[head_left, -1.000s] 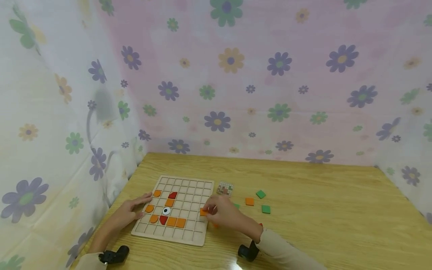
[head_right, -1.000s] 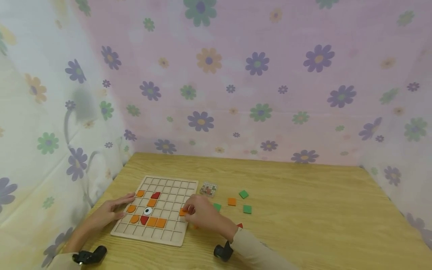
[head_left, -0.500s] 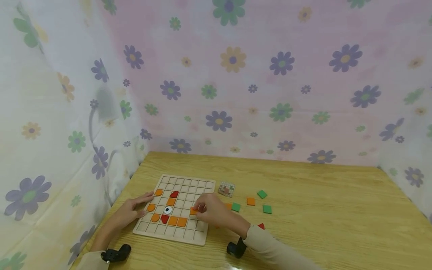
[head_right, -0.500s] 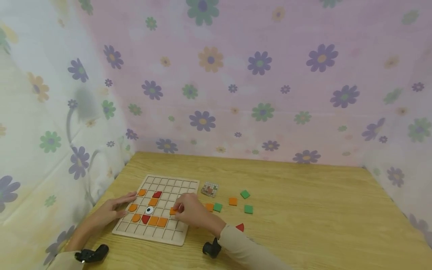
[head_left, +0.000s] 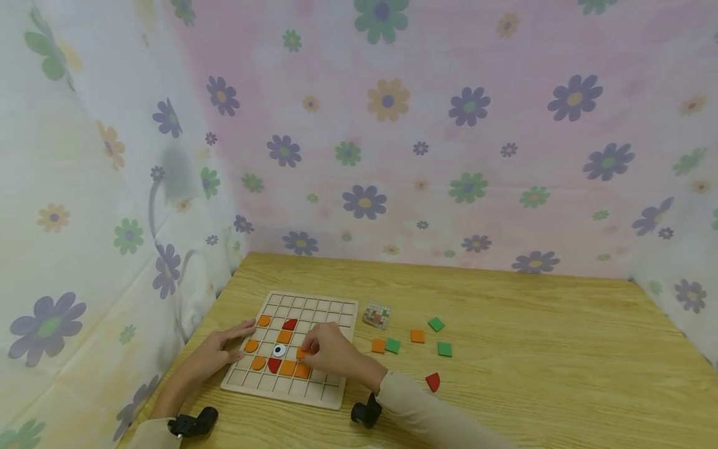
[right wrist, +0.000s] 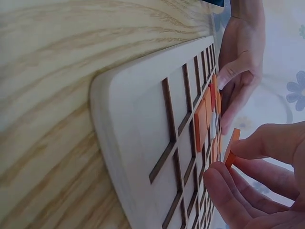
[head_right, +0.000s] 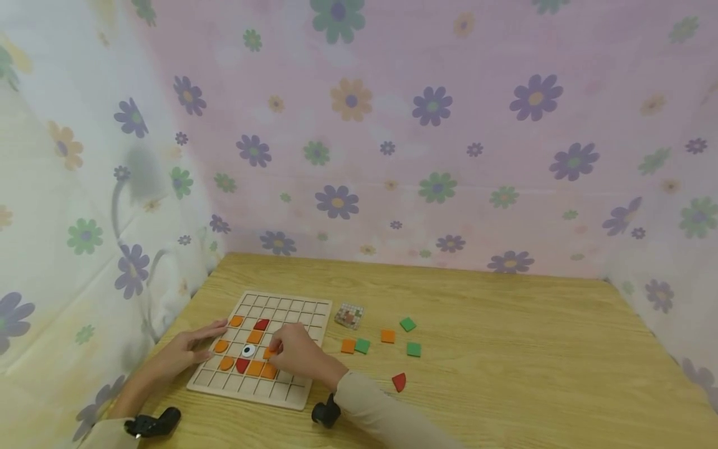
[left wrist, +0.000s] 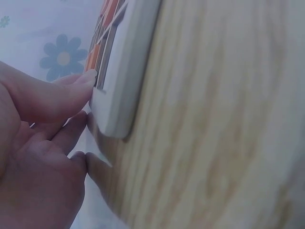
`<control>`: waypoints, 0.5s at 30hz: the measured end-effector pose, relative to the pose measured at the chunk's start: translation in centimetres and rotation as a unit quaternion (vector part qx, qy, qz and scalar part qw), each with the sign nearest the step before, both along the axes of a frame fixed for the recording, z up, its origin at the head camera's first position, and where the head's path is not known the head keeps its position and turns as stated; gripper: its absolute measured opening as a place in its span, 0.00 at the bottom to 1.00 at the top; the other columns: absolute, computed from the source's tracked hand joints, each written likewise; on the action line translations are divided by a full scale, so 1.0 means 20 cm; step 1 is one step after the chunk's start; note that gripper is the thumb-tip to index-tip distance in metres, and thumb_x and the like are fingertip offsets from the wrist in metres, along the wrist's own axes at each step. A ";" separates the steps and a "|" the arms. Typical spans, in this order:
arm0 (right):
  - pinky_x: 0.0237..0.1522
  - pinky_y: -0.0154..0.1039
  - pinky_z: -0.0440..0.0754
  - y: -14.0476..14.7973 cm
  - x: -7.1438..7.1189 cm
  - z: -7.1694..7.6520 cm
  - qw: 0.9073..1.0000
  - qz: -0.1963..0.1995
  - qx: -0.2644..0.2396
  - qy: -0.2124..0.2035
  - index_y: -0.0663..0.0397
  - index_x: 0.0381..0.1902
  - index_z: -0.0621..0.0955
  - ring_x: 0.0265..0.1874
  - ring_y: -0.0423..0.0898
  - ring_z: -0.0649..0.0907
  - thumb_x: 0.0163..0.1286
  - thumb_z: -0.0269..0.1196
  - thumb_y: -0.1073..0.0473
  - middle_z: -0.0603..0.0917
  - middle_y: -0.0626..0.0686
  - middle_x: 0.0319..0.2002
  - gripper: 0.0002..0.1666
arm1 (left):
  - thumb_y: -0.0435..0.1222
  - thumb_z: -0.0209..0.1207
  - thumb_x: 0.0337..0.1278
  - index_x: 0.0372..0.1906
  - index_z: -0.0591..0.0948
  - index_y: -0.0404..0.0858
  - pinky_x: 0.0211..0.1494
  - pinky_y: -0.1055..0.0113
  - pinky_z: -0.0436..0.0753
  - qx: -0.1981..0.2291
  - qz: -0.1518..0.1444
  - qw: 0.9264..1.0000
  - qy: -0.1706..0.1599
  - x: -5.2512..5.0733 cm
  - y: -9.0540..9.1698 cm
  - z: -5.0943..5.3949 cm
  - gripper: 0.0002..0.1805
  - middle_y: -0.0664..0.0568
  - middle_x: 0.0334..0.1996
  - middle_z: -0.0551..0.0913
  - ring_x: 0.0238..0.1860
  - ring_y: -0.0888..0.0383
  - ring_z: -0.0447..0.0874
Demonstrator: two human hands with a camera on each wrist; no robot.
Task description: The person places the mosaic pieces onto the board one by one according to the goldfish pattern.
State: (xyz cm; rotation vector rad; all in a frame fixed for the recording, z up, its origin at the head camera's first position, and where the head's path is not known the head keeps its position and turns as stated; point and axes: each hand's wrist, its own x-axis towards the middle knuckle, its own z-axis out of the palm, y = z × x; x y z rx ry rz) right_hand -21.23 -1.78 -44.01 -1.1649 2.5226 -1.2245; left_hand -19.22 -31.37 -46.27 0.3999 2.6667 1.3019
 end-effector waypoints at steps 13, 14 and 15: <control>0.31 0.26 0.74 -0.15 -0.03 -0.04 0.999 -0.030 0.025 0.009 0.61 0.28 0.86 0.30 0.37 0.79 0.51 0.66 0.72 0.85 0.50 0.29 0.06 | 0.26 0.58 0.55 0.64 0.73 0.36 0.57 0.85 0.55 0.021 0.006 1.000 -0.003 0.00 0.00 0.00 0.28 0.45 0.70 0.62 0.72 0.42 0.48; 0.31 0.26 0.74 -0.16 -0.04 -0.04 0.999 -0.032 0.028 0.013 0.61 0.28 0.86 0.31 0.37 0.79 0.51 0.66 0.72 0.85 0.50 0.29 0.06 | 0.26 0.58 0.54 0.64 0.73 0.36 0.57 0.85 0.54 0.021 0.007 1.000 -0.002 0.00 0.00 0.00 0.28 0.45 0.69 0.62 0.72 0.42 0.48; 0.32 0.26 0.74 -0.16 -0.04 -0.04 0.999 -0.033 0.031 0.020 0.60 0.28 0.87 0.32 0.38 0.79 0.51 0.65 0.73 0.85 0.49 0.29 0.07 | 0.26 0.58 0.55 0.64 0.73 0.36 0.58 0.84 0.54 0.019 0.009 1.000 -0.001 0.00 0.00 0.00 0.28 0.45 0.70 0.62 0.72 0.42 0.48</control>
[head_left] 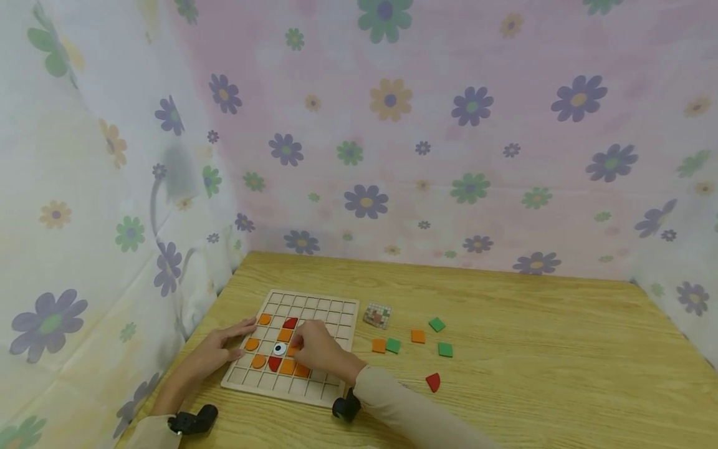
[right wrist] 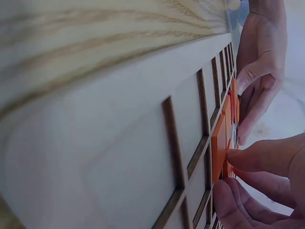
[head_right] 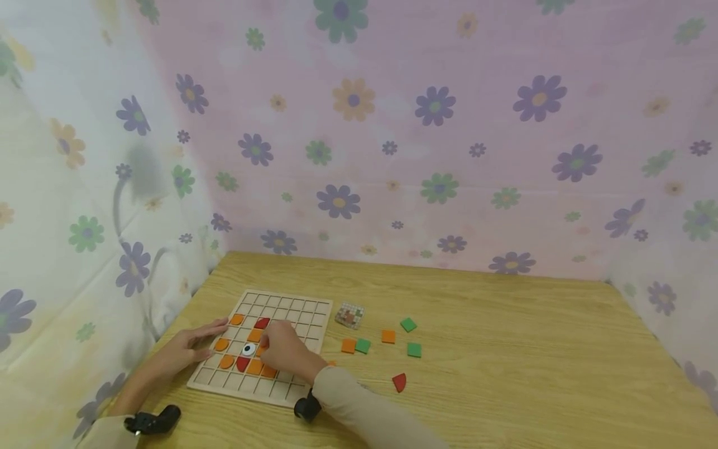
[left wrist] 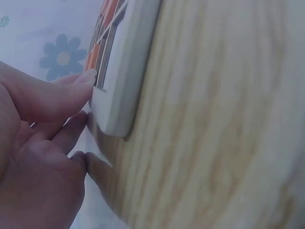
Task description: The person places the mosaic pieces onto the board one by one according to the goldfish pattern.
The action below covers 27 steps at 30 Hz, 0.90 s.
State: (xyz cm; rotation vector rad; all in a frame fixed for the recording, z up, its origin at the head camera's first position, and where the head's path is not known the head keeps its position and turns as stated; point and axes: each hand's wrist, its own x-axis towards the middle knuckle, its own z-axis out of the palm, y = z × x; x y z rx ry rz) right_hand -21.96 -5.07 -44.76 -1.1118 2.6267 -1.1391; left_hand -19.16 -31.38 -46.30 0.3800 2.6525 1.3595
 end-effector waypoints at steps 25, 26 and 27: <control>0.35 0.26 0.74 0.13 0.03 0.02 0.998 0.054 -0.012 -0.001 0.59 0.32 0.86 0.32 0.38 0.77 0.54 0.61 0.70 0.81 0.49 0.31 0.09 | 0.27 0.59 0.55 0.64 0.73 0.36 0.65 0.42 0.55 -0.015 -0.008 1.000 0.002 -0.01 0.00 0.00 0.29 0.44 0.70 0.62 0.71 0.41 0.49; 0.35 0.26 0.74 0.14 0.03 0.03 0.998 0.055 -0.012 -0.003 0.59 0.33 0.86 0.33 0.38 0.78 0.55 0.61 0.70 0.81 0.49 0.32 0.09 | 0.27 0.59 0.55 0.64 0.73 0.36 0.65 0.42 0.55 -0.016 -0.007 1.000 0.001 -0.01 0.00 0.00 0.28 0.45 0.70 0.62 0.71 0.41 0.49; 0.35 0.26 0.75 0.15 0.03 0.04 0.998 0.056 -0.012 -0.009 0.59 0.34 0.86 0.34 0.39 0.79 0.56 0.62 0.70 0.81 0.50 0.33 0.09 | 0.27 0.59 0.55 0.64 0.73 0.36 0.65 0.43 0.55 -0.014 -0.007 1.000 0.001 -0.01 0.00 0.00 0.28 0.44 0.70 0.62 0.71 0.41 0.49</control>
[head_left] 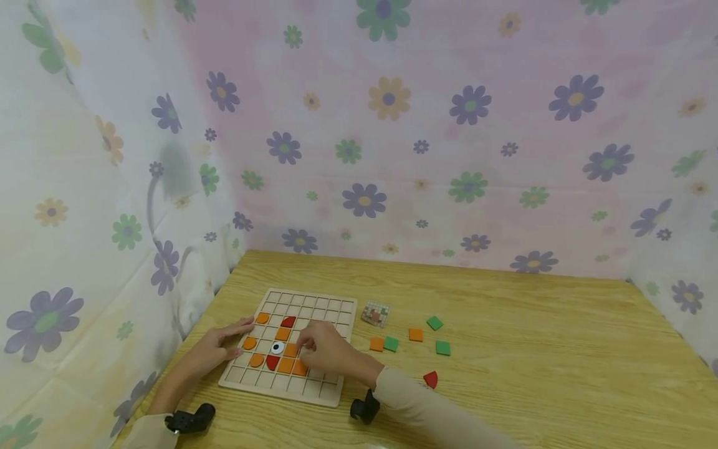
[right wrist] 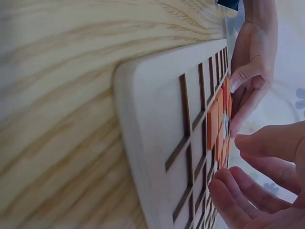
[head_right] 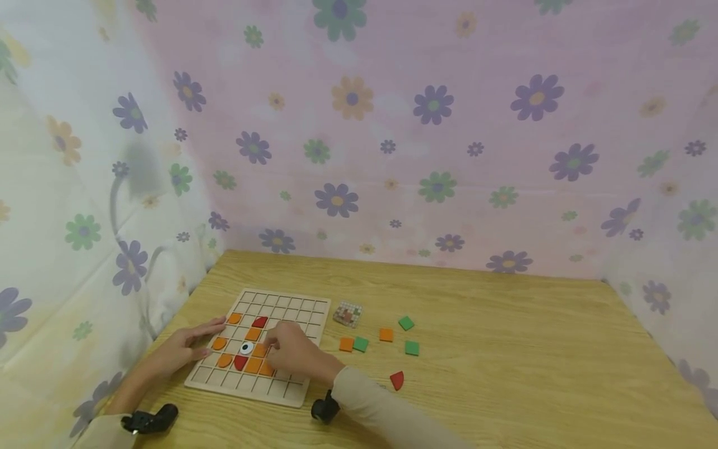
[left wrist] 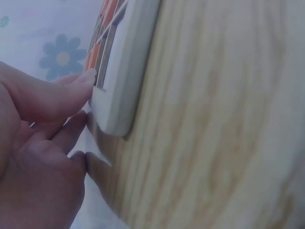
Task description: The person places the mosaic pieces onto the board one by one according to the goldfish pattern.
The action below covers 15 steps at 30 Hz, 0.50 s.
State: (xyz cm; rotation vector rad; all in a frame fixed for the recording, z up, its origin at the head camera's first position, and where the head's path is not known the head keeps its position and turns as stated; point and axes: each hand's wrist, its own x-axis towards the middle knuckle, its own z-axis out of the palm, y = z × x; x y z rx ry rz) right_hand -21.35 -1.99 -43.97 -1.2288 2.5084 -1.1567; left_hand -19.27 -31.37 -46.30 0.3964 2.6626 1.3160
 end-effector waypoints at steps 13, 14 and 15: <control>0.36 0.30 0.76 0.19 0.01 0.05 1.000 0.000 0.031 0.005 0.58 0.41 0.85 0.38 0.47 0.79 0.59 0.62 0.67 0.80 0.52 0.39 0.11 | 0.29 0.59 0.55 0.64 0.73 0.36 0.67 0.61 0.57 -0.001 0.002 1.000 -0.001 0.01 0.00 0.00 0.28 0.45 0.70 0.61 0.71 0.41 0.48; 0.37 0.31 0.76 0.21 0.01 0.05 1.000 -0.002 0.029 0.004 0.58 0.41 0.84 0.38 0.48 0.79 0.59 0.62 0.68 0.80 0.53 0.39 0.11 | 0.29 0.59 0.55 0.64 0.73 0.36 0.66 0.64 0.57 -0.003 0.003 1.000 0.001 0.01 0.00 0.00 0.28 0.45 0.70 0.62 0.71 0.41 0.48; 0.37 0.31 0.77 0.23 0.01 0.05 1.000 -0.004 0.028 0.002 0.59 0.41 0.84 0.39 0.49 0.79 0.60 0.62 0.68 0.80 0.53 0.39 0.11 | 0.29 0.59 0.55 0.64 0.73 0.36 0.66 0.65 0.57 -0.004 0.002 1.000 0.002 0.01 0.00 0.00 0.28 0.45 0.70 0.62 0.71 0.41 0.49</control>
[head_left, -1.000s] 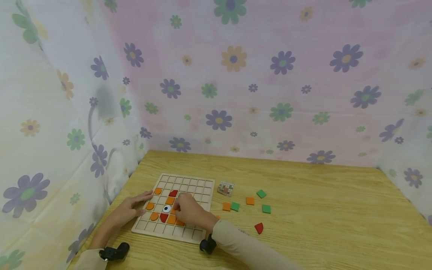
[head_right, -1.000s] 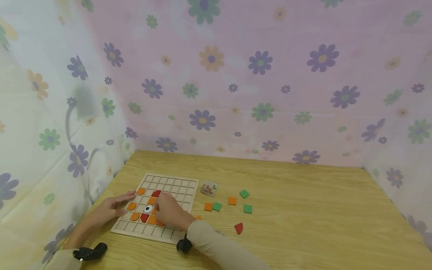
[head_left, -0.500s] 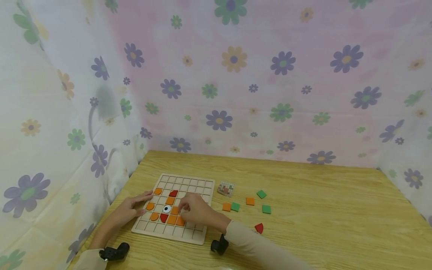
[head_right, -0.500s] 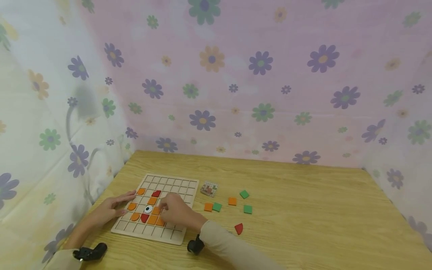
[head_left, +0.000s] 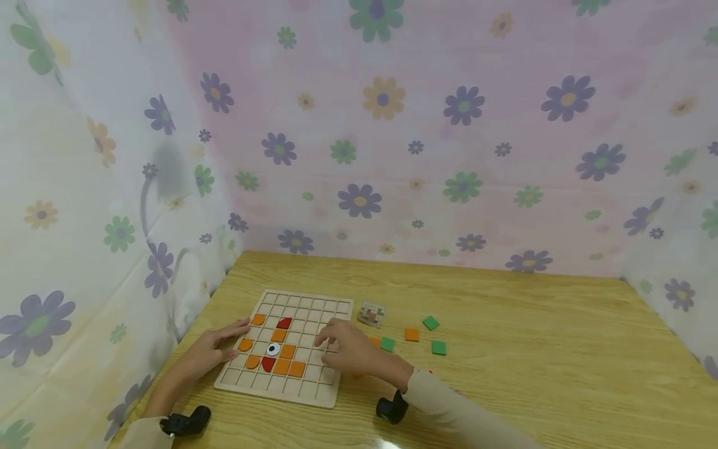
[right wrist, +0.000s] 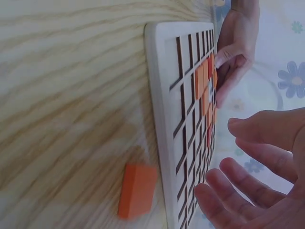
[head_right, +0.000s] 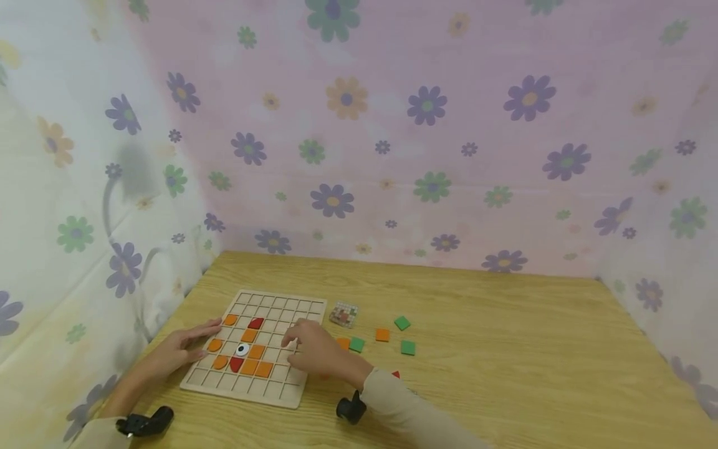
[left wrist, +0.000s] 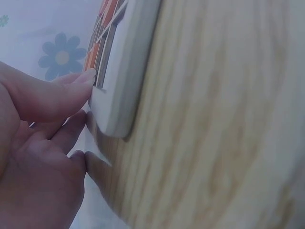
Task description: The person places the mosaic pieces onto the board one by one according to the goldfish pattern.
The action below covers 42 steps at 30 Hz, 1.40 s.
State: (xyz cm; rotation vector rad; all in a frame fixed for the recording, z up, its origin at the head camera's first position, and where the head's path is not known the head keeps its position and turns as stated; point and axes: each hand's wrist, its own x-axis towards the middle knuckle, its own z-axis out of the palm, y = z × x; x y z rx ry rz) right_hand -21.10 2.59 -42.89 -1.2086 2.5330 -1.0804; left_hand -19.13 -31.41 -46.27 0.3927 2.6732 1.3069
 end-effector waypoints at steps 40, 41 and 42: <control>0.39 0.44 0.79 0.66 -0.05 -0.08 0.992 -0.125 0.017 0.024 0.61 0.41 0.84 0.42 0.53 0.79 0.57 0.66 0.69 0.79 0.54 0.43 0.12 | 0.32 0.58 0.59 0.65 0.72 0.36 0.57 0.85 0.55 0.011 -0.004 1.000 -0.003 -0.01 -0.01 -0.03 0.27 0.45 0.70 0.61 0.71 0.42 0.48; 0.39 0.44 0.79 0.67 -0.06 -0.08 0.991 -0.131 0.021 0.026 0.60 0.40 0.84 0.41 0.52 0.79 0.57 0.66 0.69 0.79 0.54 0.42 0.12 | 0.32 0.57 0.59 0.65 0.71 0.36 0.57 0.85 0.56 0.012 -0.008 1.000 -0.003 -0.01 -0.01 -0.03 0.27 0.44 0.70 0.61 0.71 0.41 0.47; 0.38 0.43 0.79 0.67 -0.07 -0.09 0.990 -0.136 0.024 0.028 0.60 0.40 0.84 0.40 0.52 0.78 0.56 0.67 0.69 0.79 0.53 0.41 0.12 | 0.32 0.58 0.59 0.65 0.71 0.36 0.57 0.84 0.58 0.016 -0.010 1.000 -0.003 -0.01 -0.01 -0.03 0.27 0.43 0.70 0.61 0.71 0.41 0.47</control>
